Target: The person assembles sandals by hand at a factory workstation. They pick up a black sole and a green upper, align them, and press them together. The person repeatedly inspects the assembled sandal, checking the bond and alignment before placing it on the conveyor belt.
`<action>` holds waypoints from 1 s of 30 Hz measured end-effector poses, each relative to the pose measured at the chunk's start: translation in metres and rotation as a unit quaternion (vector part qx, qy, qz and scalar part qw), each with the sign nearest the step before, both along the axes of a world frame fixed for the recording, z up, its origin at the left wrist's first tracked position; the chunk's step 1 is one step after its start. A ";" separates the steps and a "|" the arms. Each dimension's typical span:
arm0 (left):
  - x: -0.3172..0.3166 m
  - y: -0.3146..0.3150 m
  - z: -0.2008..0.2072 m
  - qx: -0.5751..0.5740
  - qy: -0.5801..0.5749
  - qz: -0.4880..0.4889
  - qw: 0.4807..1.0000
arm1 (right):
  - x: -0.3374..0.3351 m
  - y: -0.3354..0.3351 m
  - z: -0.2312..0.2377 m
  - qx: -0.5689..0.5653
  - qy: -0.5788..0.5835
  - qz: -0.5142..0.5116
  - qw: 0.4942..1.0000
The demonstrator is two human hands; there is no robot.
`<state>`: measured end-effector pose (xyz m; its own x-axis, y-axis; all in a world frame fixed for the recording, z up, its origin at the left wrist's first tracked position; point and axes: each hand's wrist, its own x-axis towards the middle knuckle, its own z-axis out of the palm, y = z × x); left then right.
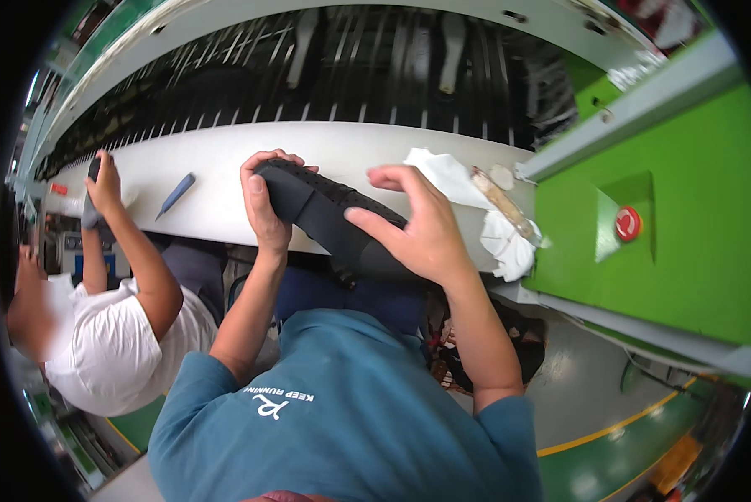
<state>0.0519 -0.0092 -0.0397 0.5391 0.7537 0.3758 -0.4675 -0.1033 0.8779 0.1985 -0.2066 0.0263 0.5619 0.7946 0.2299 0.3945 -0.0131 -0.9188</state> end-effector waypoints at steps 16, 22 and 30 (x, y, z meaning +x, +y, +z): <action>-0.053 0.021 -0.011 0.035 0.027 0.118 0.992 | 0.065 -0.029 -0.074 -0.102 -0.342 -0.100 0.929; -0.069 0.020 -0.021 0.032 0.011 0.114 0.993 | 0.018 -0.005 -0.013 -0.027 -0.194 -0.077 0.978; -0.077 0.008 -0.015 -0.007 0.002 0.109 0.994 | -0.042 0.050 -0.019 0.030 -0.180 0.064 0.981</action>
